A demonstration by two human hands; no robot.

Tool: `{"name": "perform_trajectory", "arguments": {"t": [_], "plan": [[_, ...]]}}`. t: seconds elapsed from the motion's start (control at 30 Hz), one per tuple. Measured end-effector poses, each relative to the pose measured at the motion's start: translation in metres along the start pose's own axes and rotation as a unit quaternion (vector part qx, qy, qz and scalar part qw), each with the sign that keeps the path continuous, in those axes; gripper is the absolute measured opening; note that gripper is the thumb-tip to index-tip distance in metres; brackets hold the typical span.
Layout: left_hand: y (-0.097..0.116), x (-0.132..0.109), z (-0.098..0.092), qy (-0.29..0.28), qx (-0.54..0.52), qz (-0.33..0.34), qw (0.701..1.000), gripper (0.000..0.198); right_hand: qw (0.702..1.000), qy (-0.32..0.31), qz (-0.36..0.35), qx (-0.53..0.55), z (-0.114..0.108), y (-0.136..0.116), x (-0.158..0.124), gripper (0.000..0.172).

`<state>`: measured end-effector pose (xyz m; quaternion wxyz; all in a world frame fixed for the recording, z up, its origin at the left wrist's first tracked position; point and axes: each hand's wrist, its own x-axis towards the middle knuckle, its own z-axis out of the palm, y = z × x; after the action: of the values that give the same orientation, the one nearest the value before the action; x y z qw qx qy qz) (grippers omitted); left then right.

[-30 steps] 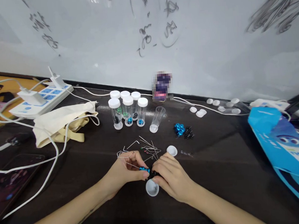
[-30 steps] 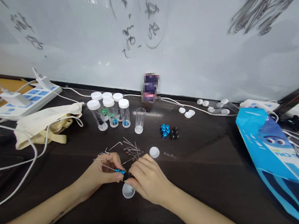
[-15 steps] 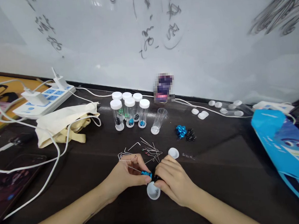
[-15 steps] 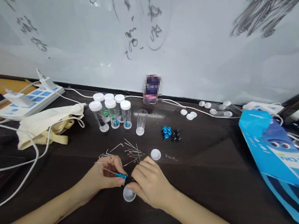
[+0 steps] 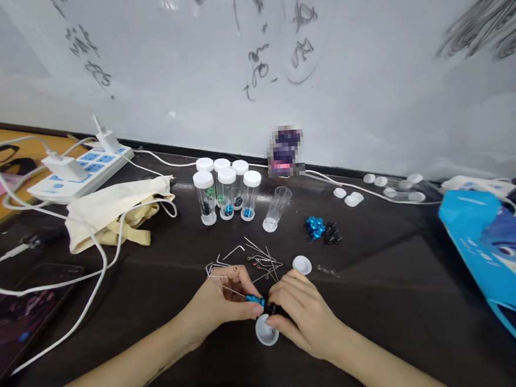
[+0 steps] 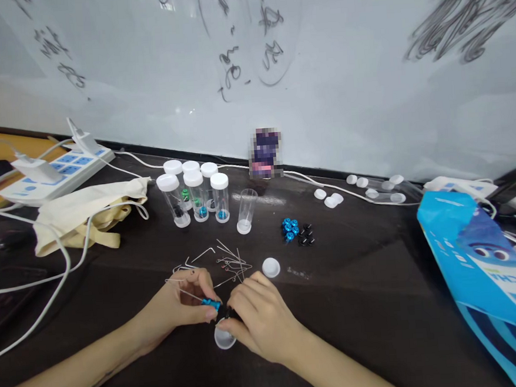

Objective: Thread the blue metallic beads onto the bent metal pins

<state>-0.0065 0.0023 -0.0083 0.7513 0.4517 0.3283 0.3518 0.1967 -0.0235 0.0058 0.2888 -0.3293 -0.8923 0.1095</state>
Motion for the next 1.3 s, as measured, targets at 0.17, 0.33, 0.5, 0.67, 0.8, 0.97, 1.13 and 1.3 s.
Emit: {"name": "perform_trajectory", "arguments": {"t": [0.17,0.33,0.5,0.67,0.8,0.97,1.13,1.3], "plan": [[0.0003,0.0011,-0.0004,0.006,-0.006,-0.001,1.000,0.024,1.000,0.007,0.000,-0.010,0.0017,0.0018,-0.0013,0.028],[0.0009,0.0018,-0.0001,0.014,-0.011,-0.002,1.000,0.024,0.999,0.036,-0.006,0.000,0.0028,0.0027,-0.0027,0.010],[0.0011,0.0009,0.0002,0.007,0.007,0.006,1.000,0.024,1.000,-0.010,0.002,0.005,0.0010,0.0013,-0.0009,0.033],[-0.0010,0.0012,-0.0016,0.011,-0.012,0.004,1.000,0.026,1.000,0.018,0.002,-0.003,0.0007,0.0006,-0.0003,0.019],[-0.0006,0.0013,-0.0012,-0.003,-0.034,-0.007,0.999,0.029,1.000,0.025,0.000,0.001,-0.0004,0.0007,-0.0001,0.021],[0.0010,-0.0003,0.0000,-0.011,-0.020,-0.022,0.999,0.029,1.000,-0.006,-0.007,0.014,-0.0013,0.0011,-0.0005,0.037],[-0.0019,0.0007,-0.0009,0.004,-0.041,-0.007,0.999,0.029,1.000,0.029,-0.002,0.003,0.0014,0.0019,-0.0024,0.009],[-0.0027,0.0007,-0.0008,0.008,-0.013,0.000,1.000,0.027,1.000,0.014,-0.001,0.014,0.0007,0.0018,-0.0016,0.024]]}}
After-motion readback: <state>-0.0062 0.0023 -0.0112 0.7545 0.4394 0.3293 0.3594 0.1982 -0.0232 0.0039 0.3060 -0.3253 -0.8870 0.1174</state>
